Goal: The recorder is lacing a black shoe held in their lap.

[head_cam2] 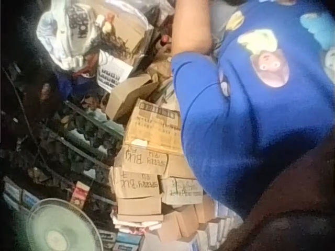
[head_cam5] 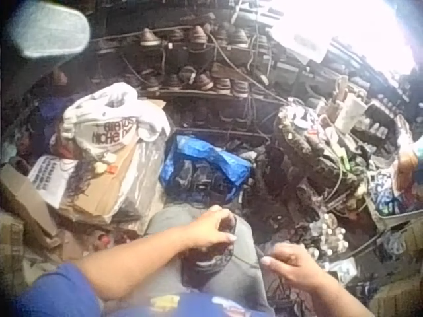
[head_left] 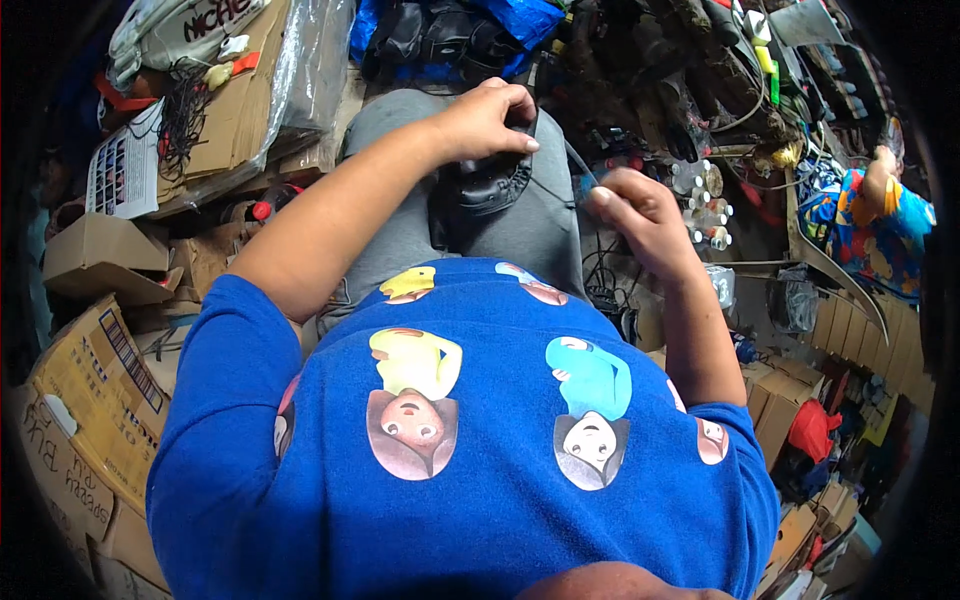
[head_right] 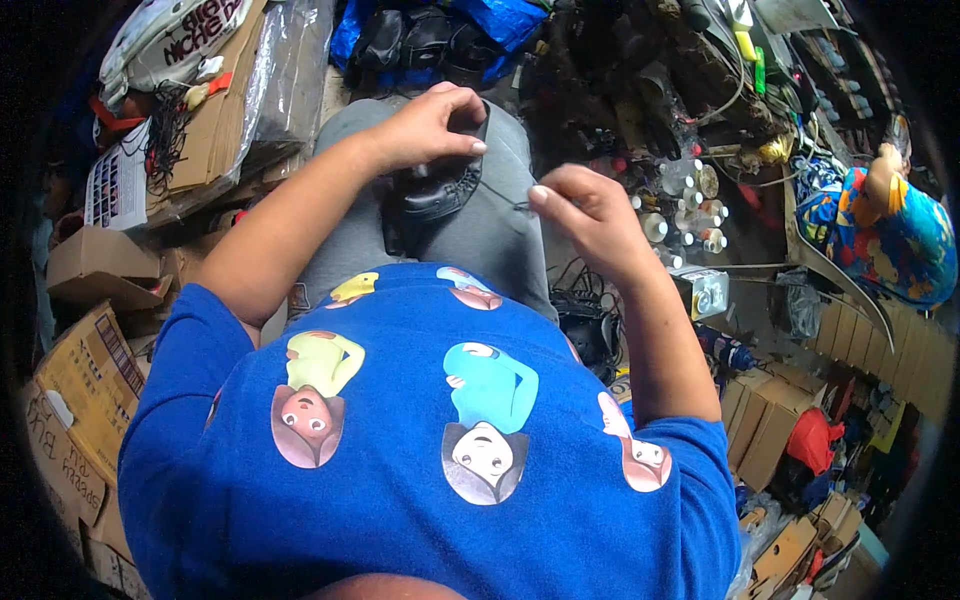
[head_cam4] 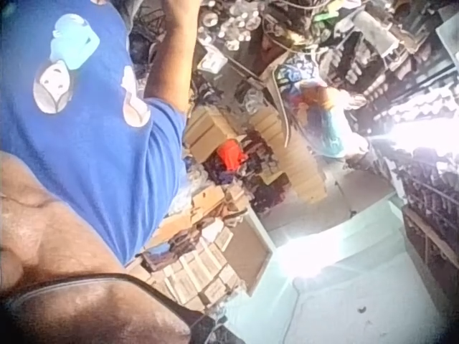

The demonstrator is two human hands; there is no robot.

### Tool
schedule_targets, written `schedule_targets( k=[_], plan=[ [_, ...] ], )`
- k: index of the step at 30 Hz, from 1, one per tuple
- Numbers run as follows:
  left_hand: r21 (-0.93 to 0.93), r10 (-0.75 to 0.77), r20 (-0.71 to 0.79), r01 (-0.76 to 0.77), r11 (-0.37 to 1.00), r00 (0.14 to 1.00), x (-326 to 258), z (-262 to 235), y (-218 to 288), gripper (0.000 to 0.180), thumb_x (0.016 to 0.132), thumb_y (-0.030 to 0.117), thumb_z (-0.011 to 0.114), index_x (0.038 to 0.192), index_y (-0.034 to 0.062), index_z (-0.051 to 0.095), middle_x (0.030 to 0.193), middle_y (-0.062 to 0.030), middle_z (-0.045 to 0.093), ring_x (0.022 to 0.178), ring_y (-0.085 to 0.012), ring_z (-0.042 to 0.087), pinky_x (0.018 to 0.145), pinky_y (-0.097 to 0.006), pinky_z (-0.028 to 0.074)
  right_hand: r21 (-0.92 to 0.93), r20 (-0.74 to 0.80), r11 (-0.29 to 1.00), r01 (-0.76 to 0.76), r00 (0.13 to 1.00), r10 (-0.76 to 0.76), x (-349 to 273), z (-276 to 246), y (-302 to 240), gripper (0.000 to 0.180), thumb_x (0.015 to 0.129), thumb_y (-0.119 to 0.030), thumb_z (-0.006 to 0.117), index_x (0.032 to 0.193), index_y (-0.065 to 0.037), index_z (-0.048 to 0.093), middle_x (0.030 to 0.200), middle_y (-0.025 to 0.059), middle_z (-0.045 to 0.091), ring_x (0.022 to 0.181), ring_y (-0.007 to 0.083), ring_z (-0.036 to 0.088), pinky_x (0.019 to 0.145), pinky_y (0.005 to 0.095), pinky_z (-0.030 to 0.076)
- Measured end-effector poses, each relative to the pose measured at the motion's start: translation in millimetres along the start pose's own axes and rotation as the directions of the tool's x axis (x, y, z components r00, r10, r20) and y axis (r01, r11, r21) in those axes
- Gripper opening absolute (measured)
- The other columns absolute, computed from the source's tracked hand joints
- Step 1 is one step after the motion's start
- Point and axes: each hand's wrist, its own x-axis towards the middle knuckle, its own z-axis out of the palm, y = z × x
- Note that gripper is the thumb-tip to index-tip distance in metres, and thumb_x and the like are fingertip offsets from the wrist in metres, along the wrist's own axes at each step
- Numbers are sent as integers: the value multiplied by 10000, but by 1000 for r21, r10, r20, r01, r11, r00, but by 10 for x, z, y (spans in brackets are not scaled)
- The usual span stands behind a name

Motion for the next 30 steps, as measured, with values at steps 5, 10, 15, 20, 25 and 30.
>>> schedule_targets(
  k=[5, 10, 15, 20, 25, 30],
  plan=[
    [-180, 52, 295, 2, 984, 954, 110, -165, -14, 344, 724, 187, 744, 986, 47, 570, 905, -69, 574, 880, -178, 556, 820, -305, 444, -289, -16, 946, 147, 987, -159, 139, 171, 129, 249, 824, -64, 621, 1053, -125, 698, 806, 68, 544, 720, 181, 575, 686, 295, 467],
    [-80, -41, 369, 76, 994, 928, 123, -223, 100, 231, 743, 177, 733, 864, 27, 606, 863, -35, 602, 839, -136, 556, 785, -284, 447, -386, -30, 914, 123, 989, -146, 206, 230, 200, 290, 781, -37, 611, 1044, -122, 700, 796, 100, 539, 708, 236, 587, 674, 329, 480],
    [-105, -43, 425, 97, 990, 904, 97, -294, 121, 202, 785, 176, 693, 905, 20, 644, 852, -36, 644, 845, -139, 587, 824, -284, 447, -394, -44, 914, 94, 992, -121, 216, 244, 152, 282, 763, -52, 584, 1008, -110, 711, 774, 120, 539, 717, 262, 589, 675, 346, 477],
    [-198, 12, 482, 95, 976, 876, 89, -288, 63, 250, 813, 124, 643, 1040, 22, 668, 971, -61, 679, 920, -143, 606, 900, -281, 437, -459, -45, 885, 82, 992, -116, 215, 240, 67, 272, 758, -66, 578, 991, -101, 714, 770, 130, 548, 731, 279, 591, 686, 355, 480],
    [-197, 3, 507, 113, 974, 862, 74, -291, 48, 284, 818, 89, 618, 1092, 30, 669, 1031, -78, 682, 962, -148, 610, 930, -279, 428, -448, -35, 890, 87, 993, -115, 205, 277, 73, 264, 763, -69, 579, 990, -89, 711, 787, 135, 562, 747, 290, 599, 697, 362, 485],
    [-210, 16, 514, 107, 972, 858, 80, -293, 48, 279, 817, 81, 617, 1086, 30, 672, 1029, -80, 684, 955, -145, 613, 928, -275, 429, -431, -83, 896, 107, 984, -157, 187, 388, 155, 247, 778, -65, 611, 1004, -96, 706, 797, 134, 572, 747, 292, 607, 695, 356, 489]
  ],
)
